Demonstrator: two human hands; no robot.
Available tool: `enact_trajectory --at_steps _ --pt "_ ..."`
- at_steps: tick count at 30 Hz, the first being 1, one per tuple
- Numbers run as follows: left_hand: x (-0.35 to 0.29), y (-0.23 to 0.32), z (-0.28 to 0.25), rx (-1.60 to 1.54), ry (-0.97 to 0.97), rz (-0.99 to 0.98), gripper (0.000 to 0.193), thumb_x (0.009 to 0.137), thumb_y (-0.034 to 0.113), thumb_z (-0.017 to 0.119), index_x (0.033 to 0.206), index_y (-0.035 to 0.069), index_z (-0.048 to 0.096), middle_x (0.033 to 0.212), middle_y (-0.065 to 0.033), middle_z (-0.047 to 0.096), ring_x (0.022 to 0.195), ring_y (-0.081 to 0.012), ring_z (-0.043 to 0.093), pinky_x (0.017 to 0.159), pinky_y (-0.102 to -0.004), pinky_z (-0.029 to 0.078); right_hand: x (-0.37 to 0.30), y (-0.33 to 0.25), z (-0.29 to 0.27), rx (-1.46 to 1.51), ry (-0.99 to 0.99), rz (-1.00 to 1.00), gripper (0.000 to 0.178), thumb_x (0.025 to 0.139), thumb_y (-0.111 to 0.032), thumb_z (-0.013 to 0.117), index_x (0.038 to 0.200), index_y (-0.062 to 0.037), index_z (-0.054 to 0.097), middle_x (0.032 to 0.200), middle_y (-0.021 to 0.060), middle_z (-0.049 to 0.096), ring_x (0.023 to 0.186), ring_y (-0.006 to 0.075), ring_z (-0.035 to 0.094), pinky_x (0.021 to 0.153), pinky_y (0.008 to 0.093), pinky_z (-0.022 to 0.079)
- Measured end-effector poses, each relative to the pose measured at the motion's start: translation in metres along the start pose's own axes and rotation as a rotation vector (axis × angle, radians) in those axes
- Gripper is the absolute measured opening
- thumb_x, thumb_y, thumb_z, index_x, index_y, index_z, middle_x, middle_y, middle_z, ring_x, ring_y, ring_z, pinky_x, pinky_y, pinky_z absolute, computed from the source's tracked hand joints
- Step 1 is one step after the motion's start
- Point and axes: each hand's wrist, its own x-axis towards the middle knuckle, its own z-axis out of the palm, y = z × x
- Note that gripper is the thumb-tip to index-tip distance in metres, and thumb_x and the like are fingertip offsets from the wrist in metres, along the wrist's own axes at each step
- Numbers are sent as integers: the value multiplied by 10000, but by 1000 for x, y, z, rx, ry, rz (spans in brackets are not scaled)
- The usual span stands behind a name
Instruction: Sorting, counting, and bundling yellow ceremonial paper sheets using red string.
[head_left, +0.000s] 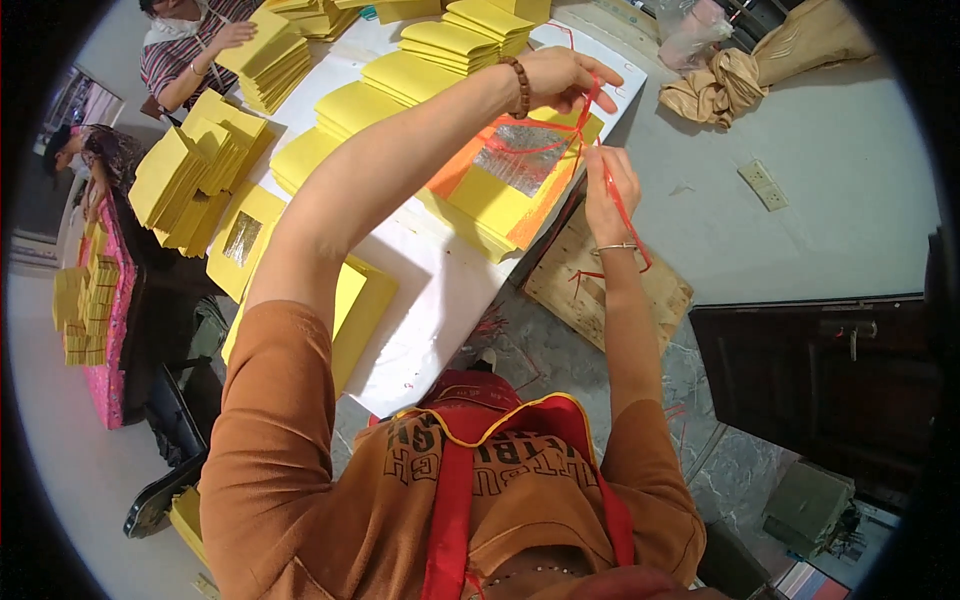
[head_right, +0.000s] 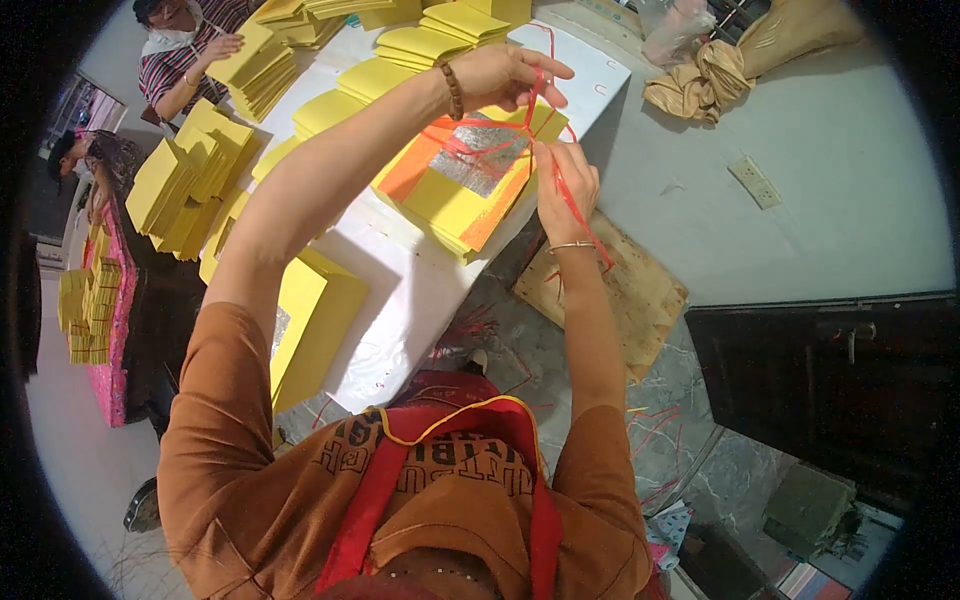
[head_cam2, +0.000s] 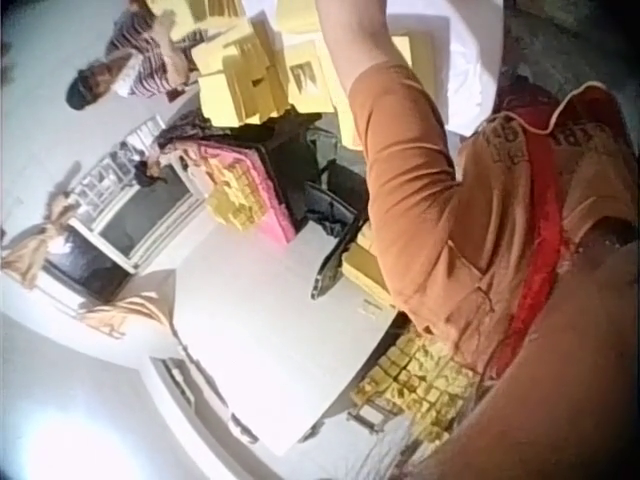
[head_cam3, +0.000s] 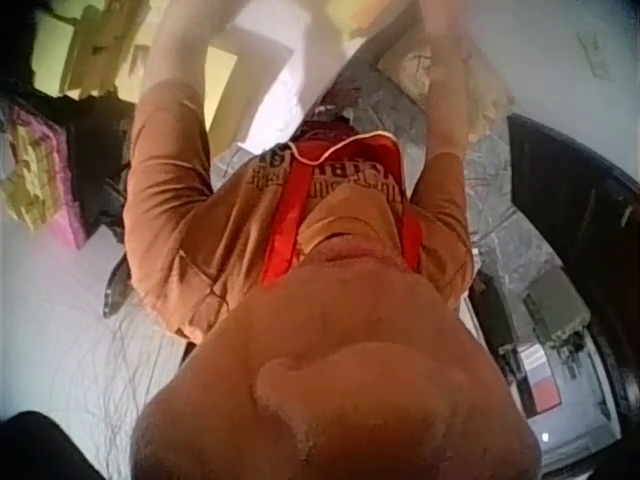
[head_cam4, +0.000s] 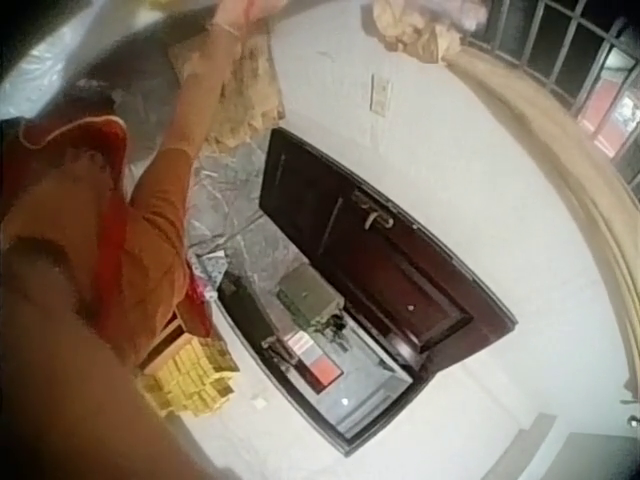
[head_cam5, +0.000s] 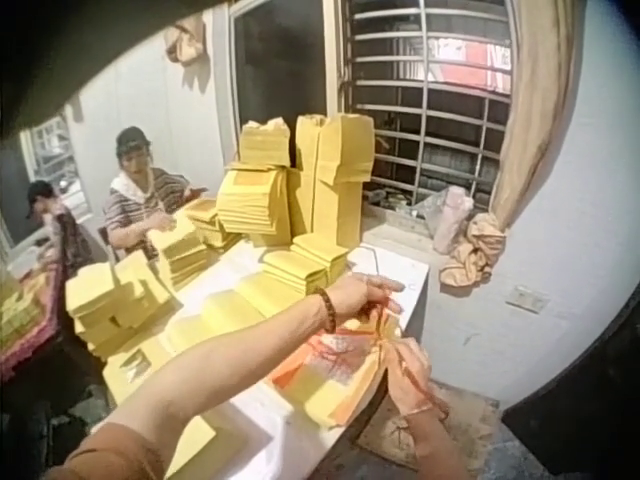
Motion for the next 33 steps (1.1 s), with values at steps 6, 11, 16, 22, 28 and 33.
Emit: enact_trajectory --at_steps 6,11,16,22,28,33 --pt "10 -51 -32 -453 164 -56 214 876 101 427 1039 46 555 638 -48 585 475 -78 438 419 -213 360 -39 7 0 127 -80 192 243 863 -196 514 717 -1 508 687 123 453 630 279 467 606 323 366" --pt "-5 -92 -68 -491 539 -209 164 879 99 422 967 9 528 636 -94 584 468 -122 511 398 -253 438 -76 16 6 453 -199 549 316 891 -199 461 647 0 431 693 48 391 653 161 392 630 280 332" --pt "-5 -73 -61 -479 573 -107 208 869 51 417 1051 -12 495 735 -116 591 515 -120 517 470 -239 458 -47 15 18 799 -72 397 314 914 -220 400 670 -31 458 992 102 555 912 153 509 840 297 376" --pt "-21 -13 -24 -181 73 164 328 836 45 467 1160 -7 483 900 -104 598 712 -84 553 668 -201 455 -27 2 22 968 -191 616 279 883 -178 515 1062 33 547 933 43 587 833 112 540 815 257 399" --pt "-14 -2 49 112 -214 181 451 718 -18 424 1164 2 484 843 -76 594 642 -94 523 600 -230 450 -16 11 39 673 -244 515 240 817 -87 607 1037 0 564 825 -12 554 724 62 495 687 227 423" --pt "12 -14 28 268 -239 233 522 727 37 444 1247 67 462 1036 -75 592 782 -150 562 716 -255 456 -13 13 38 783 -266 632 194 855 -198 580 843 -6 598 737 -1 556 682 93 498 641 240 412"
